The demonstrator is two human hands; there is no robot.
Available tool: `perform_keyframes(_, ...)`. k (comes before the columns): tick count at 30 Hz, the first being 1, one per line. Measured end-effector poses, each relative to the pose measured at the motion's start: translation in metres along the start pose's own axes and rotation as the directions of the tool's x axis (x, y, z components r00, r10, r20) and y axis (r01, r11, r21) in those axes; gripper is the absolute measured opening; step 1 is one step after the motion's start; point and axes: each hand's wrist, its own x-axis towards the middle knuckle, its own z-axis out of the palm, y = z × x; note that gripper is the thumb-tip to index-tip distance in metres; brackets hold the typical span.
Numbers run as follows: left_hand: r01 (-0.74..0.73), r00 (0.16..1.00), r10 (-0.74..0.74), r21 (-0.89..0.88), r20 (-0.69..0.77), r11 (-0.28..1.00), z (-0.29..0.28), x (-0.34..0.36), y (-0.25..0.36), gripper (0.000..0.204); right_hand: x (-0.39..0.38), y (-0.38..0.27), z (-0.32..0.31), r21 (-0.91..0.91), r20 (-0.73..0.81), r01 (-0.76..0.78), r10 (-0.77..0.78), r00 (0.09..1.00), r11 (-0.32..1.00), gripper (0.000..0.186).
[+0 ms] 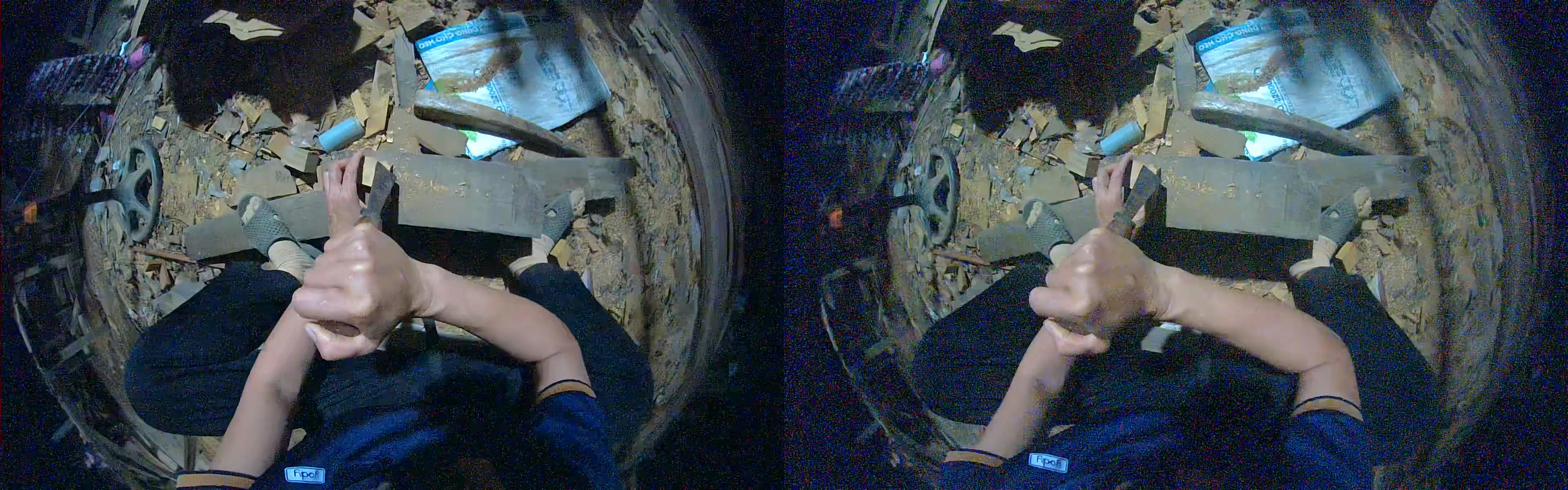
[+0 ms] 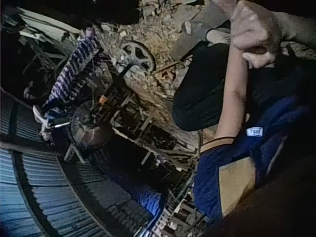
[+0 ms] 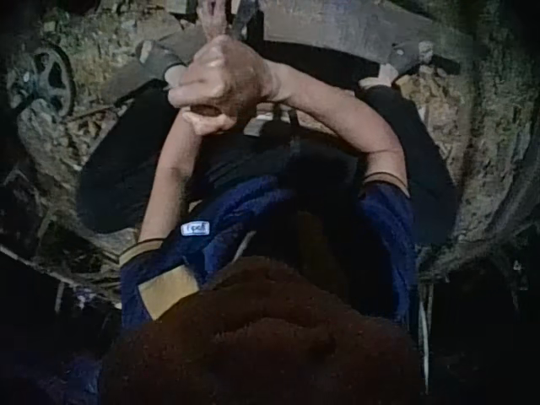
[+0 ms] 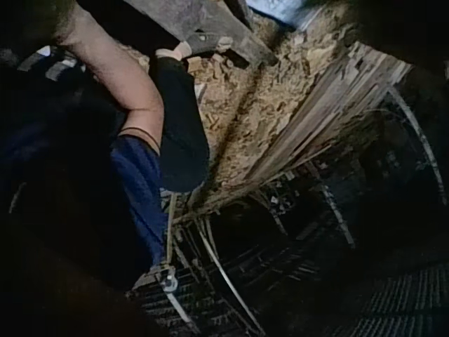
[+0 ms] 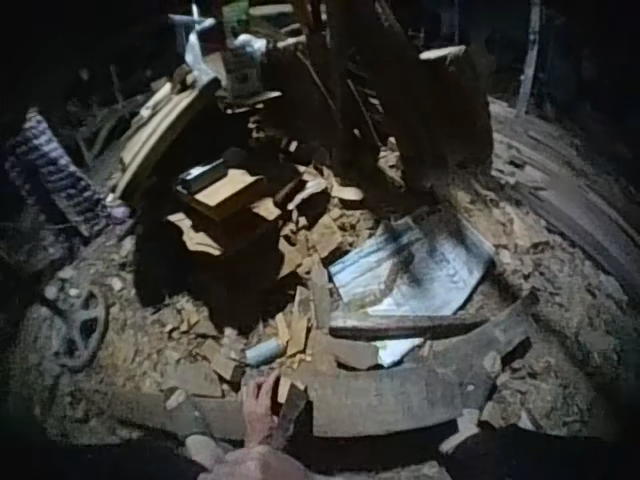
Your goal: The person is using a chisel and a hammer to carve or shape a piece of wood while sitting on the floor.
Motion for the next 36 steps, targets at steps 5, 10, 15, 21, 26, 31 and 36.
perform_keyframes(5, -0.016, 1.000, 0.016, 0.020, -0.016, 1.000, 0.001, 0.000, -0.005, 0.064, 0.004, 0.001, -0.009, 0.015, 0.002, -0.045, 0.045, 0.999, 0.999, 0.018)
perform_keyframes(10, -0.039, 0.998, 0.039, 0.000, 0.042, 0.999, -0.003, -0.002, -0.009, 0.067, 0.002, 0.009, -0.012, 0.049, -0.074, -0.043, 0.046, 0.996, 0.998, 0.018)
perform_keyframes(15, -0.061, 0.996, 0.058, 0.040, 0.060, 0.997, -0.001, -0.004, 0.002, 0.072, 0.007, 0.011, -0.031, 0.069, -0.091, -0.083, 0.089, 0.992, 0.994, 0.017)
perform_keyframes(21, 0.092, 0.992, -0.092, 0.005, 0.084, 0.996, -0.017, 0.003, 0.014, 0.070, 0.017, 0.023, -0.066, 0.199, -0.245, -0.373, 0.415, 0.876, 0.906, 0.027)
perform_keyframes(26, 0.041, 0.996, -0.040, -0.012, 0.081, 0.999, -0.014, 0.007, 0.009, 0.062, 0.029, 0.031, -0.093, 0.412, -0.263, -0.473, 0.599, 0.757, 0.779, 0.036)
perform_keyframes(31, 0.090, 0.992, -0.085, -0.044, 0.097, 0.995, -0.014, 0.006, 0.005, 0.063, 0.036, 0.037, -0.092, 0.511, -0.237, -0.454, 0.628, 0.742, 0.730, 0.037)
perform_keyframes(36, 0.052, 0.997, -0.050, -0.040, 0.056, 0.998, -0.012, 0.008, 0.007, 0.065, 0.036, 0.038, -0.088, 0.468, -0.208, -0.488, 0.628, 0.750, 0.737, 0.037)
